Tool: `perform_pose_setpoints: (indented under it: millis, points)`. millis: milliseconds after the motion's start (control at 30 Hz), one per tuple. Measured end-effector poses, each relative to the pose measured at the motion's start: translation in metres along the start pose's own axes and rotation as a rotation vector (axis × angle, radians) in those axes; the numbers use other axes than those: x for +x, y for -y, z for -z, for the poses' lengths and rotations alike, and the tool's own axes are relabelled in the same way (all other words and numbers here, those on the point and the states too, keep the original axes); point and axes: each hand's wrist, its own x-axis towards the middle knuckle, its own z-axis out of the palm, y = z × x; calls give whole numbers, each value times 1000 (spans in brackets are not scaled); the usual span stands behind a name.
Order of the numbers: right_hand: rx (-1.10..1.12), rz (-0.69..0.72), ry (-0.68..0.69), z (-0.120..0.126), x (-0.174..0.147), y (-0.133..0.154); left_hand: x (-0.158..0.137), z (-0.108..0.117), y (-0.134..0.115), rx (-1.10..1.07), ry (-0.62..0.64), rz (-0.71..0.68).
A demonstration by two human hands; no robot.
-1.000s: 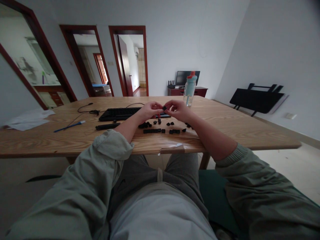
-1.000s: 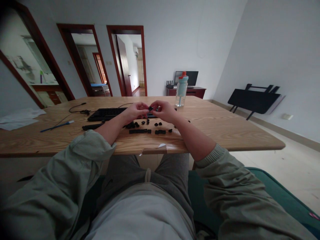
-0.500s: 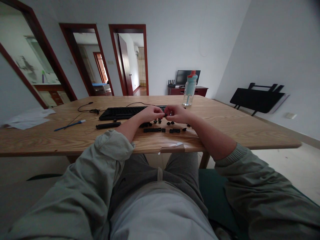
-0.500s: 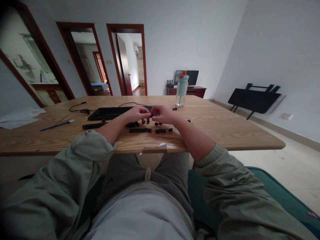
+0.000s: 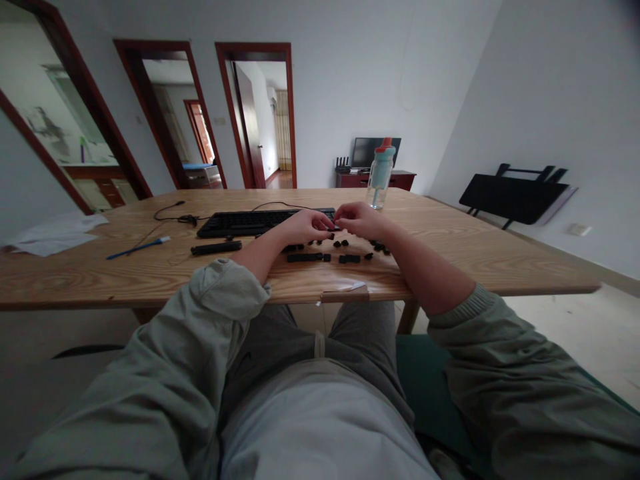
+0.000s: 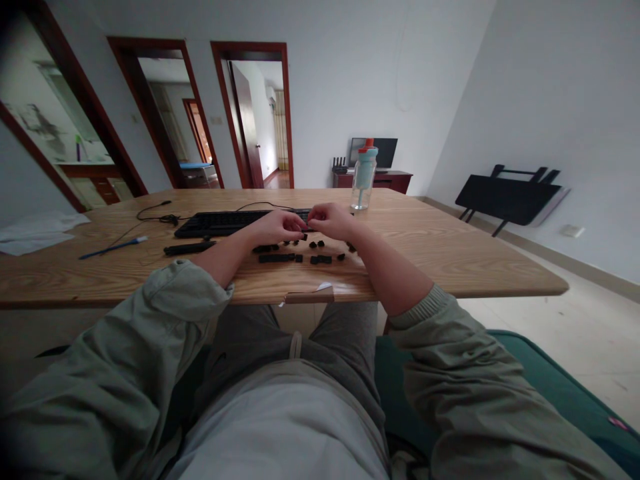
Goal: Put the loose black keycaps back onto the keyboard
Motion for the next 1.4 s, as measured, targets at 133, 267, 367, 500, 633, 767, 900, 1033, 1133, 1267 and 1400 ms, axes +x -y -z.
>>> perform_pose_setpoints:
  millis: [133,267,367,500,633,767,900,1033,1133,1267,1400]
  points:
    - [-57,-58,-67,5,1,-3,-6,-3,-15,83,101,-27]
    - [-97,-43,-36,3,1,-4,-7,-5,-18,132,166,-30]
    - [-106,-40,-34,3,1,-3,-7,-5,-18,116,190,-27]
    - [-113,-51,-28,3,1,-3,-7,-5,-19,105,211,-15]
    - [-128,-62,0,2,2,-4,-7,-5,-18,118,281,3]
    - [-123,-70,9,2,1,-4,-6,-5,-13,100,293,0]
    - [-131,-68,14,2,1,-4,-6,-5,-11,106,293,-23]
    - [-144,-62,14,1,1,-5,-6,-3,-11,143,308,-20]
    - [-154,-93,7,2,2,-8,-5,-3,-9,165,315,-36]
    - [-138,-177,-134,10,6,-24,-5,-3,-8,139,258,-13]
    - [-233,-338,-308,19,8,-48,-6,7,-6,179,90,20]
